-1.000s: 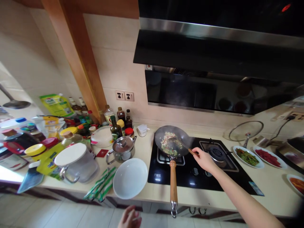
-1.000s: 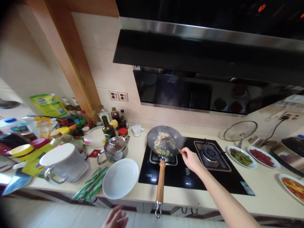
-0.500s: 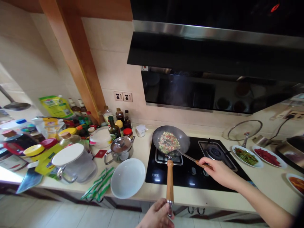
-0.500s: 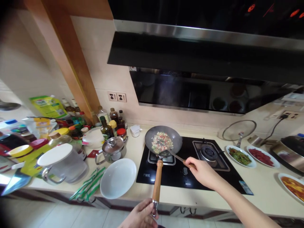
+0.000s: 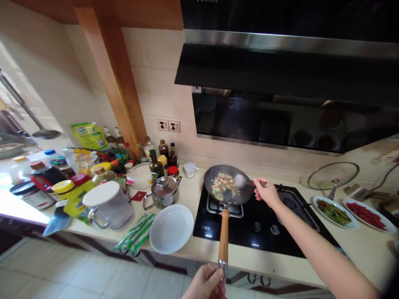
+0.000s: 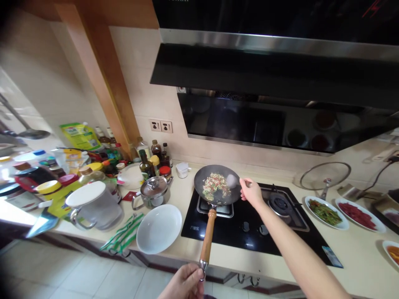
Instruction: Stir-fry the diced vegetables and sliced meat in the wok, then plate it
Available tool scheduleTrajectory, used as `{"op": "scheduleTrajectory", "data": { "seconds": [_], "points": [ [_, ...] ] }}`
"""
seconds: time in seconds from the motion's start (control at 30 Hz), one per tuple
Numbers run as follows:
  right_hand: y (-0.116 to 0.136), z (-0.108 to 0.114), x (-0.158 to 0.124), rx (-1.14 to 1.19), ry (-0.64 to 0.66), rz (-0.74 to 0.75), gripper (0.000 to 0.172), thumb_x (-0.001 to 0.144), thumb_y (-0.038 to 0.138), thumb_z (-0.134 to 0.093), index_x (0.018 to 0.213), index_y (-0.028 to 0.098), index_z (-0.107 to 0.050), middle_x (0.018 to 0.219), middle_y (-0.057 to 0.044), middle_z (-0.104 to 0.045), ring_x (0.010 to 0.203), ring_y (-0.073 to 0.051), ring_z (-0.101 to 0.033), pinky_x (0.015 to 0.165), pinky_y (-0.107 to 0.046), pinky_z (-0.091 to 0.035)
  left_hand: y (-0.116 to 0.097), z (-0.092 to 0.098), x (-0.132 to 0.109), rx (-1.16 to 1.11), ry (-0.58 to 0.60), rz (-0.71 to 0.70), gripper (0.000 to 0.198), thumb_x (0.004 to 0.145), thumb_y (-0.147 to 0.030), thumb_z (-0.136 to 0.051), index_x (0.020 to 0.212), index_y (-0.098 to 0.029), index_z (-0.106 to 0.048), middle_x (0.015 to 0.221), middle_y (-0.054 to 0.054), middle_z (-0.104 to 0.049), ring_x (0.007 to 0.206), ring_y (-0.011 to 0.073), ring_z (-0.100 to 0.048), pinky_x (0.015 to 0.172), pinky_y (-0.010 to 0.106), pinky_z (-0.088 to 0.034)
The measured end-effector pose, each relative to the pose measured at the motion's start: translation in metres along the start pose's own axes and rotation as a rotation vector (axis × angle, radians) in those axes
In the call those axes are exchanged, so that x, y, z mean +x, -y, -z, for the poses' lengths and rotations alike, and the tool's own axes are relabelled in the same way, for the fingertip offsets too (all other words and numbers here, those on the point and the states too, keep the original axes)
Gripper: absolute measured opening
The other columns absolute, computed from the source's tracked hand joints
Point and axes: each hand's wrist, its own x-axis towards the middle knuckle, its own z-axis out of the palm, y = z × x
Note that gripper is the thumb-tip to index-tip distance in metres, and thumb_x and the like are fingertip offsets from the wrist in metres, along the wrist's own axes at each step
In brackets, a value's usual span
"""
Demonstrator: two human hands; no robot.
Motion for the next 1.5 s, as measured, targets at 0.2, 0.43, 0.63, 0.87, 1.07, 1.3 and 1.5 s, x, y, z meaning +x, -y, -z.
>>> {"op": "scheduleTrajectory", "data": {
  "seconds": [0.2, 0.43, 0.63, 0.87, 1.07, 1.3, 1.5],
  "points": [
    [-0.01, -0.027, 0.004, -0.193, 0.183, 0.273, 0.03, 0.086, 0.04, -0.043, 0.1, 0.019, -0.06, 0.068, -0.001, -0.059, 0.052, -0.014, -0.057, 0.049, -0.027, -0.05, 0.009, 0.002, 0.006, 0.037, -0.031, -0.052, 0.056, 0.064, -0.069, -0.063, 0.071, -0.014, -0.053, 0.053, 0.0, -0.06, 0.043, 0.0058, -0.048, 0.045, 0.02, -0.028],
    [-0.003, -0.037, -0.019, -0.469, 0.462, 0.613, 0.021, 0.083, 0.022, -0.048, 0.093, 0.023, -0.067, 0.084, -0.004, -0.062, 0.072, -0.016, -0.057, 0.074, -0.031, -0.046, -0.004, -0.006, -0.006, 0.004, -0.063, 0.003, 0.058, 0.061, -0.071, -0.063, 0.071, -0.016, -0.049, 0.055, -0.001, -0.059, 0.046, 0.0099, -0.055, 0.045, 0.021, -0.036],
    [0.056, 0.014, -0.087, -0.748, 0.627, 0.702, 0.026, 0.087, 0.019, -0.043, 0.1, 0.024, -0.065, 0.084, -0.004, -0.062, 0.068, -0.014, -0.057, 0.064, -0.025, -0.042, -0.009, -0.006, -0.009, 0.022, -0.048, 0.003, 0.052, 0.065, -0.066, -0.064, 0.072, -0.016, -0.05, 0.054, 0.0, -0.061, 0.046, 0.0102, -0.055, 0.045, 0.022, -0.039],
    [0.064, -0.005, -0.081, -0.73, 0.501, 0.583, 0.022, 0.084, 0.019, -0.047, 0.091, 0.022, -0.068, 0.08, -0.004, -0.068, 0.074, -0.018, -0.063, 0.069, -0.029, -0.046, -0.013, -0.008, -0.013, 0.048, -0.038, 0.007, 0.056, 0.062, -0.069, -0.063, 0.074, -0.016, -0.049, 0.057, -0.001, -0.06, 0.048, 0.0105, -0.056, 0.047, 0.023, -0.04],
    [0.039, 0.019, -0.002, -0.26, 0.07, 0.021, 0.024, 0.08, 0.035, -0.053, 0.094, 0.018, -0.063, 0.056, -0.003, -0.061, 0.045, -0.017, -0.058, 0.042, -0.028, -0.047, -0.01, -0.006, -0.018, 0.053, 0.012, -0.002, 0.055, 0.066, -0.069, -0.06, 0.079, -0.017, -0.047, 0.062, -0.001, -0.062, 0.049, 0.0094, -0.057, 0.048, 0.022, -0.039],
    [0.007, -0.016, 0.011, -0.192, 0.012, 0.121, 0.037, 0.086, 0.04, -0.038, 0.105, 0.014, -0.056, 0.06, -0.005, -0.063, 0.052, -0.017, -0.063, 0.048, -0.028, -0.053, -0.012, -0.01, -0.018, 0.067, -0.025, -0.011, 0.06, 0.06, -0.074, -0.06, 0.077, -0.018, -0.045, 0.06, -0.002, -0.06, 0.047, 0.0081, -0.055, 0.045, 0.021, -0.035],
    [-0.006, -0.043, -0.003, -0.339, 0.239, 0.443, 0.021, 0.08, 0.03, -0.052, 0.093, 0.023, -0.067, 0.085, -0.004, -0.067, 0.073, -0.017, -0.064, 0.073, -0.032, -0.051, -0.012, -0.009, -0.016, 0.064, -0.032, -0.002, 0.061, 0.057, -0.074, -0.061, 0.074, -0.018, -0.044, 0.059, -0.002, -0.059, 0.047, 0.0082, -0.055, 0.045, 0.021, -0.035]
  ]
}}
